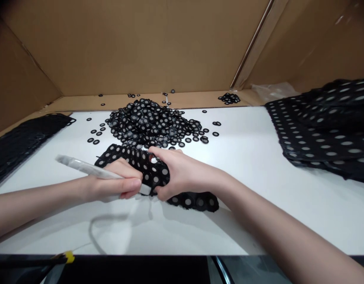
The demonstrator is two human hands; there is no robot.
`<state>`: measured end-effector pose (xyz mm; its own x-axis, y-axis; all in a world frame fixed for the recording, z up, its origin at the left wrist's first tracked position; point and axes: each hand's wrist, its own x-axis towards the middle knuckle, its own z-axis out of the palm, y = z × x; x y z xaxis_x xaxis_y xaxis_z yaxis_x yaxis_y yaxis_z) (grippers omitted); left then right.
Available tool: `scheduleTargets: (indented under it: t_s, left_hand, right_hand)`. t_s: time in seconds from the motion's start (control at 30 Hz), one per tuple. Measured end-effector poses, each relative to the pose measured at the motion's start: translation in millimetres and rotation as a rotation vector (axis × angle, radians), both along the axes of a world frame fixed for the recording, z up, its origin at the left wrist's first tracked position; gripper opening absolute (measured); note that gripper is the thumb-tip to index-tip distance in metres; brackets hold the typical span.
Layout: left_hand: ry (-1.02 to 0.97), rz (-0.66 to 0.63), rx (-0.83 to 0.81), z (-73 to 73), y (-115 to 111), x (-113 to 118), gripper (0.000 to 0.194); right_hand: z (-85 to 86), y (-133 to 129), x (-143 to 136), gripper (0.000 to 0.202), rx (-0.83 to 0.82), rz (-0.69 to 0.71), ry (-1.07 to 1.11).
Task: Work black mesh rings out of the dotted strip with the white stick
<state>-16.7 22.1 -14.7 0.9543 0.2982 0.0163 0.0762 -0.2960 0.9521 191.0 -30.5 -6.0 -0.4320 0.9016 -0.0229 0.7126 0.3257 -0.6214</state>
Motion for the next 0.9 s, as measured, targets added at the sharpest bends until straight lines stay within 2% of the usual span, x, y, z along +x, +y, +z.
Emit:
scheduleTargets:
  t_s: [0.2, 0.37, 0.53, 0.6, 0.77, 0.9]
  left_hand:
    - [0.027, 0.060, -0.092, -0.7, -1.6, 0.1, 0.027]
    - [-0.053, 0.092, -0.086, -2.3, -3.3, 0.0, 0.014]
    - [-0.105, 0.127, -0.042, -1.3, 1.2, -5.0, 0.009]
    - [-0.089, 0.124, -0.061, -1.3, 4.2, -6.3, 0.009]
    - [-0.075, 0.168, -0.096, -0.4, 13.3, -3.2, 0.014]
    - [-0.063, 0.214, -0.066, 2.1, 23.0, 5.4, 0.019]
  right_hand:
    - [3.2, 7.0, 10.6, 0.067, -0.014, 0.037, -0.044]
    - [0.8, 8.9, 18.1, 0.081, 0.002, 0.020, -0.089]
    - [0.0, 11.0, 28.9, 0.080, 0.047, -0.008, -0.116]
    - [1.8, 12.8, 29.7, 0.071, 0.063, 0.003, -0.099]
    - [4.4, 18.0, 19.3, 0.025, 0.159, -0.056, 0.019]
    - [0.2, 20.7, 11.6, 0.015, 0.173, -0.135, 0.091]
